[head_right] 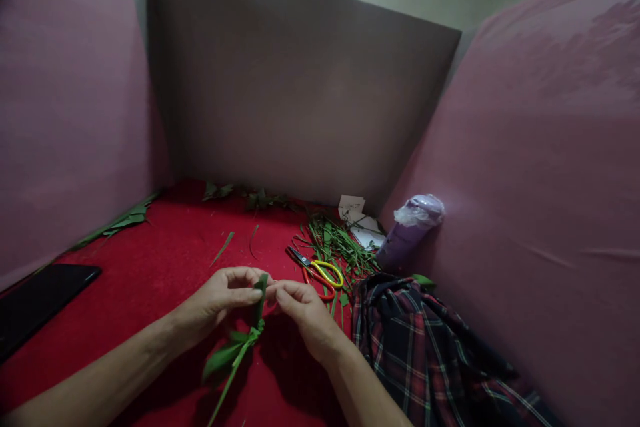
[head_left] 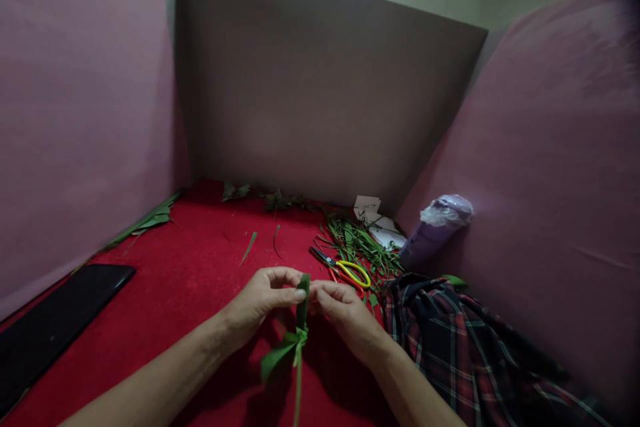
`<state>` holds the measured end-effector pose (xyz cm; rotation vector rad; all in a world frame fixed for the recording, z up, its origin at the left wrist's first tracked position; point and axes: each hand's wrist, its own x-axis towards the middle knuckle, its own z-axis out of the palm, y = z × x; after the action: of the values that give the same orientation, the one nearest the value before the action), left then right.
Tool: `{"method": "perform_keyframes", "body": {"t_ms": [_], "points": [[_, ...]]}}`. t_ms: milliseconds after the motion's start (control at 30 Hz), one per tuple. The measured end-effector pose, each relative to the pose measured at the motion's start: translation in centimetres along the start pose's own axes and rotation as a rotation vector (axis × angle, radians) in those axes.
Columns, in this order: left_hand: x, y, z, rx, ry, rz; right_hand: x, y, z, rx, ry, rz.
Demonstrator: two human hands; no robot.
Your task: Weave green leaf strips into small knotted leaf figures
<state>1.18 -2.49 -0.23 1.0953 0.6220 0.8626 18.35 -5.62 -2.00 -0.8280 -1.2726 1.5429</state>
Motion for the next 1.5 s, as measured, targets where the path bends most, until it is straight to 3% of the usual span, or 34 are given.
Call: {"method": "perform_keyframes", "body": {"t_ms": [167,400,500,633,833,1000,1267,1500], "points": [[0.2,0.1,-0.3,0.147,0.149,-0.055,0.0,0.1,-1.0,0.034,-0.038,0.090],[0.4,0.1,0.0,0.354,0.269,0.034,0.0,0.1,-0.9,-0.117,-0.022,0.177],[0.5,-0.3,-0.2,0.414,0.296,0.099,-0.1,-0.7,-1.3,-0.202,-0.024,0.145],[0.8,-0.6,-0.7,0.475,0.335,0.143,-0.7,-2.5,-2.1,-0.338,-0.134,0.122],[1.0,-0.6,-0.9,0.409,0.324,0.096,-1.2,-3.7,-2.1,-0.634,-0.201,-0.005],[0.9,-0.5,-0.6,0.305,0.291,0.058,-1.0,-3.2,-1.0,-0.769,-0.096,-0.099],[0.5,-0.9,0.5,0.291,0.233,0.037,-0.7,-2.0,-0.6,-0.755,0.049,-0.150],[0.4,-0.8,0.1,0.294,0.161,-0.103,-0.6,-1.6,-0.3,-1.016,0.206,-0.230]]}}
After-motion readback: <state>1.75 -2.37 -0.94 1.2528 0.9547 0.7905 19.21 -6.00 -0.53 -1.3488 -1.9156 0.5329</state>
